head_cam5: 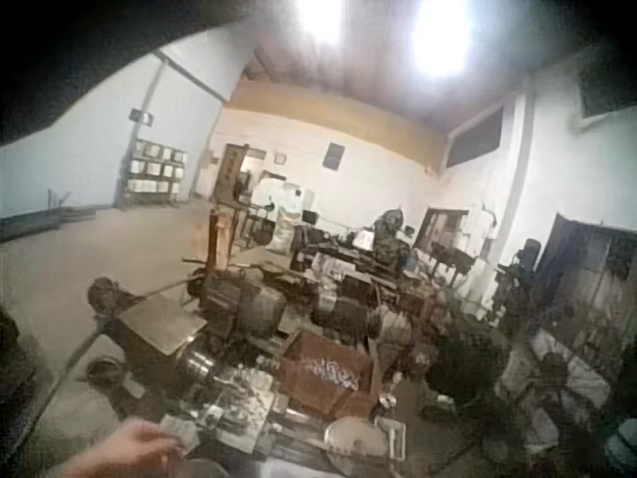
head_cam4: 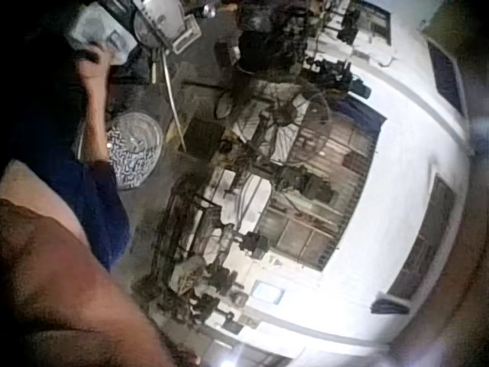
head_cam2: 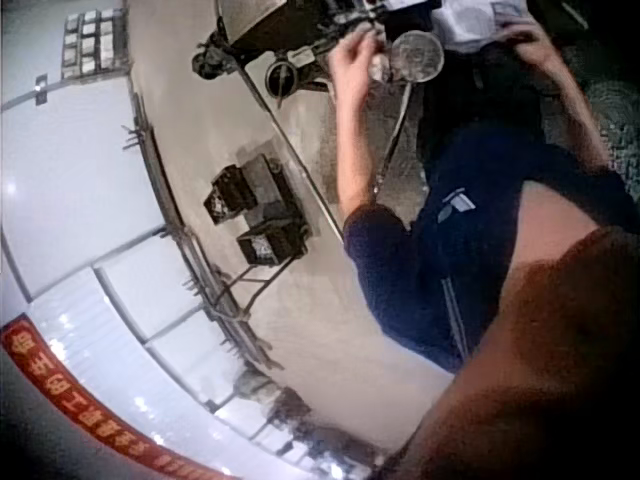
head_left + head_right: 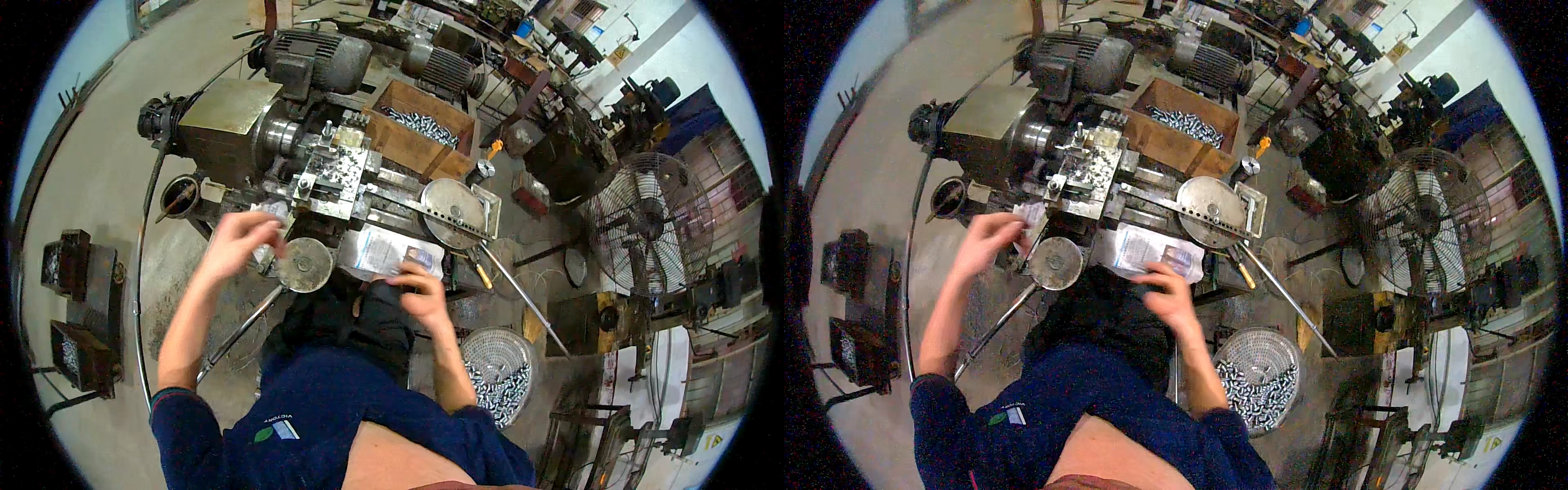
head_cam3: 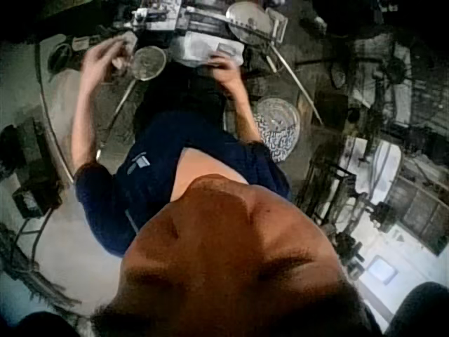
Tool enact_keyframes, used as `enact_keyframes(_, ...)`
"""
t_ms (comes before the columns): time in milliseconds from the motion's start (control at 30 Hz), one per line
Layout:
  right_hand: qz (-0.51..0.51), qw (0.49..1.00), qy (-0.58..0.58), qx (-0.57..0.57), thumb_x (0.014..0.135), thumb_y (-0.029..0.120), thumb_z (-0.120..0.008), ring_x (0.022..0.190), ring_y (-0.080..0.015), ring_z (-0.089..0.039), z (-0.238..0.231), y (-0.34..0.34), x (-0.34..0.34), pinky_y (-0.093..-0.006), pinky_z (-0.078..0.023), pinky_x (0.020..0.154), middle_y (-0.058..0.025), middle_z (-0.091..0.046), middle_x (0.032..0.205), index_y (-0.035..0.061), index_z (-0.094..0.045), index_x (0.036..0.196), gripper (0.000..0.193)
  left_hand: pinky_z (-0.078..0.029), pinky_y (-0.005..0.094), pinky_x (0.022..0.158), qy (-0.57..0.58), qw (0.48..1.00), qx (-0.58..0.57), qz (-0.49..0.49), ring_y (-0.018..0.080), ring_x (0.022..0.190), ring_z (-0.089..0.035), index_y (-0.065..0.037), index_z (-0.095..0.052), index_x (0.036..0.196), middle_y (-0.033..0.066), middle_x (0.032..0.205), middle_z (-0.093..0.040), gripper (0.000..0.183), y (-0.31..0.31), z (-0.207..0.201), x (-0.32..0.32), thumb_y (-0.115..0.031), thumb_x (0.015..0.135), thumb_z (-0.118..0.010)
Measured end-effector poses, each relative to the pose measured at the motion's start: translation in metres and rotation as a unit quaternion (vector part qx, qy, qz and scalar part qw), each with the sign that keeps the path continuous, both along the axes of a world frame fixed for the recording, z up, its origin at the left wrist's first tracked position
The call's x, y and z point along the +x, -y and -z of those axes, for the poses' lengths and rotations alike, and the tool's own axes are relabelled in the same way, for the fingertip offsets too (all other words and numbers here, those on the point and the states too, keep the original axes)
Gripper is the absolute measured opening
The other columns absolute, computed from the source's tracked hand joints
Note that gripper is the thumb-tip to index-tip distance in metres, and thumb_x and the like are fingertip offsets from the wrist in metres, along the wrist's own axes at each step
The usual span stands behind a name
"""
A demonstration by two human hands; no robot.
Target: The person operates a manual metal lathe to process small cylindrical components, repeatedly loading a piece, engaging the lathe, and using hand levers to control the cutting tools before placing the finished items into a metal basket.
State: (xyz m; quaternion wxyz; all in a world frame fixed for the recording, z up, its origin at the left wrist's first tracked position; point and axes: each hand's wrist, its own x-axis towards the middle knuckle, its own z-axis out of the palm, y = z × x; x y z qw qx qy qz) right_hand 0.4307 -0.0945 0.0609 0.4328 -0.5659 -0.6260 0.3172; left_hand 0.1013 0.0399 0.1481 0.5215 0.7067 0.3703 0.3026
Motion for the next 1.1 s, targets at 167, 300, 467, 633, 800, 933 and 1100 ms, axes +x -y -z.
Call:
enact_keyframes(167,-0.153,0.960,0.041,0.229,0.055,0.009,-0.056,0.105,-0.0327,-0.050,-0.068,-0.057,-0.082,-0.0383,-0.040,0.090,-0.0165,-0.055,0.117,0.0033,-0.065,0.099,0.045,-0.049,0.0290,0.064,0.204,0.944,-0.228,0.120,0.0202,0.067,-0.063,0.004,-0.059,0.091,0.0122,0.075,-0.064,0.039,0.015,0.032,0.063,-0.032,0.093,-0.045)
enact_keyframes(300,-0.137,0.960,0.026,0.241,0.054,0.008,-0.056,0.101,-0.0338,-0.052,-0.061,-0.059,-0.094,-0.0377,-0.042,0.087,-0.0172,-0.056,0.112,0.0024,-0.064,0.097,0.044,-0.048,0.0289,0.059,0.280,0.913,-0.275,0.107,0.0205,0.062,-0.062,0.002,-0.058,0.091,0.0112,0.072,-0.062,0.037,0.023,0.036,0.062,-0.034,0.092,-0.048)
enact_keyframes(467,-0.103,0.957,0.138,0.235,0.053,0.006,-0.059,0.089,-0.0338,-0.054,-0.067,-0.054,-0.104,-0.0388,-0.045,0.078,-0.0173,-0.057,0.100,0.0016,-0.063,0.087,0.035,-0.039,0.0218,0.045,0.088,0.994,-0.072,0.008,0.0074,0.052,-0.052,0.002,-0.062,0.073,0.0032,0.059,-0.056,0.033,0.020,0.031,0.058,-0.030,0.084,-0.063)
enact_keyframes(633,-0.165,0.941,0.188,0.227,0.053,0.010,-0.062,0.084,-0.0312,-0.054,-0.075,-0.070,-0.108,-0.0390,-0.047,0.073,-0.0147,-0.059,0.096,0.0015,-0.063,0.083,0.030,-0.040,0.0236,0.045,0.018,0.997,-0.076,0.028,0.0078,0.051,-0.052,0.002,-0.062,0.076,0.0038,0.060,-0.057,0.034,0.009,0.031,0.044,-0.030,0.085,-0.061)
enact_keyframes(800,-0.214,0.918,0.263,0.203,0.054,0.011,-0.064,0.084,-0.0304,-0.056,-0.083,-0.104,-0.107,-0.0382,-0.048,0.073,-0.0142,-0.060,0.097,0.0024,-0.066,0.083,0.030,-0.042,0.0260,0.049,-0.022,1.000,0.005,-0.005,0.0090,0.055,-0.053,0.003,-0.062,0.085,0.0043,0.065,-0.058,0.029,-0.009,0.017,-0.010,-0.026,0.086,-0.058)
enact_keyframes(933,-0.172,0.891,0.358,0.220,0.055,0.015,-0.064,0.091,-0.0311,-0.054,-0.096,-0.170,-0.106,-0.0393,-0.047,0.077,-0.0130,-0.061,0.100,0.0056,-0.067,0.084,0.031,-0.044,0.0290,0.053,-0.093,0.971,0.049,-0.212,0.0136,0.056,-0.055,0.004,-0.059,0.097,0.0068,0.066,-0.058,0.021,-0.017,0.018,-0.108,-0.012,0.086,-0.052)
enact_keyframes(1100,-0.106,0.805,0.552,0.190,0.051,0.020,-0.062,0.094,-0.0266,-0.055,-0.082,-0.267,-0.122,-0.0388,-0.036,0.097,-0.0086,-0.065,0.081,0.0080,-0.070,0.073,0.026,-0.045,0.0379,0.065,-0.453,0.757,0.259,-0.393,0.0360,0.070,-0.057,0.000,-0.056,0.108,0.0200,0.078,-0.061,0.029,0.002,0.063,-0.254,-0.008,0.081,-0.052)
